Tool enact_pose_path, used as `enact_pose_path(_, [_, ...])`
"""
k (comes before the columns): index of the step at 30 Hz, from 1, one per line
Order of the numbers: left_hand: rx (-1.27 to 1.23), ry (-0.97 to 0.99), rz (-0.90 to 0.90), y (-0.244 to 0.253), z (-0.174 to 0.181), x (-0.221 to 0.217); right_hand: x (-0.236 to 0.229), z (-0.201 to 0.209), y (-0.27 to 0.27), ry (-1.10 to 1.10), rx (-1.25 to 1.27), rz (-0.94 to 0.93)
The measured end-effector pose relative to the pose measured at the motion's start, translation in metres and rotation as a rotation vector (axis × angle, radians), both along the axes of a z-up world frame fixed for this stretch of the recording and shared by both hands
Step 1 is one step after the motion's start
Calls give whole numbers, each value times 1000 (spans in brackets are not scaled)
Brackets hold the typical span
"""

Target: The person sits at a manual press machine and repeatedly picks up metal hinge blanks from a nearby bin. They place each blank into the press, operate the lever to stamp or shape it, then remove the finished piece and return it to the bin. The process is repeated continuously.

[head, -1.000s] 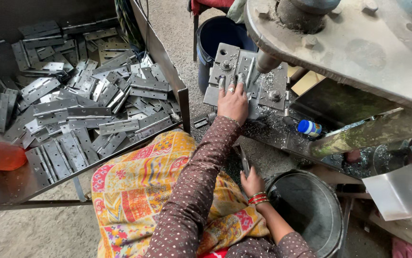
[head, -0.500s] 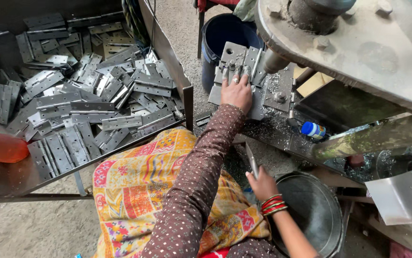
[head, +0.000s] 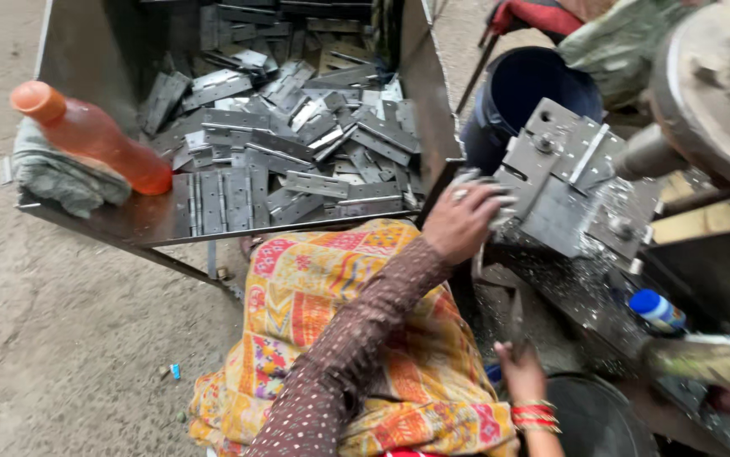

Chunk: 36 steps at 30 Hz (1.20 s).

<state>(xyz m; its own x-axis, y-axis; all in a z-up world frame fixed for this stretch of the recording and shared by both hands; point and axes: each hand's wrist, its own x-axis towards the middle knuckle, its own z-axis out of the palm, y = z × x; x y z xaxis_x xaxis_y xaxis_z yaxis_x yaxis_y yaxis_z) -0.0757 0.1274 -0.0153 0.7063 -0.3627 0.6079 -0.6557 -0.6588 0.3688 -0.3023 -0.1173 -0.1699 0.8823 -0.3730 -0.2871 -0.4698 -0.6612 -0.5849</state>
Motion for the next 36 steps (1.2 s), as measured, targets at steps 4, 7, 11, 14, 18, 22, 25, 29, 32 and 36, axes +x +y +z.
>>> enact_pose_path(4, [40, -120, 394, 84, -58, 39, 19, 81, -5, 260, 6, -44])
enact_pose_path(7, [416, -23, 564, 126, -93, 104, 25, 122, 9, 298, 27, -55])
enact_pose_path(11, [743, 203, 374, 162, -113, 163, 35, 145, 24, 321, 33, -94])
enact_pose_path(14, [699, 291, 219, 180, -117, 173, 33, 146, 28, 318, 35, -116])
enact_pose_path(18, [812, 317, 150, 183, -118, 156, 33, 145, 23, 343, 56, -127])
enact_pose_path(22, [745, 300, 253, 188, -125, 120, 33, 140, 22, 323, 45, -93])
enact_pose_path(25, [534, 582, 294, 192, -131, 108, 30, 139, 19, 293, 62, -78])
enact_pose_path(29, [421, 393, 431, 186, -123, 116, 32, 139, 20, 302, 51, -67])
enact_pose_path(32, [465, 508, 405, 169, -112, 124, 33, 142, 21, 315, 33, -66])
enact_pose_path(36, [458, 526, 438, 147, -96, 137, 31, 142, 24, 319, 67, -104])
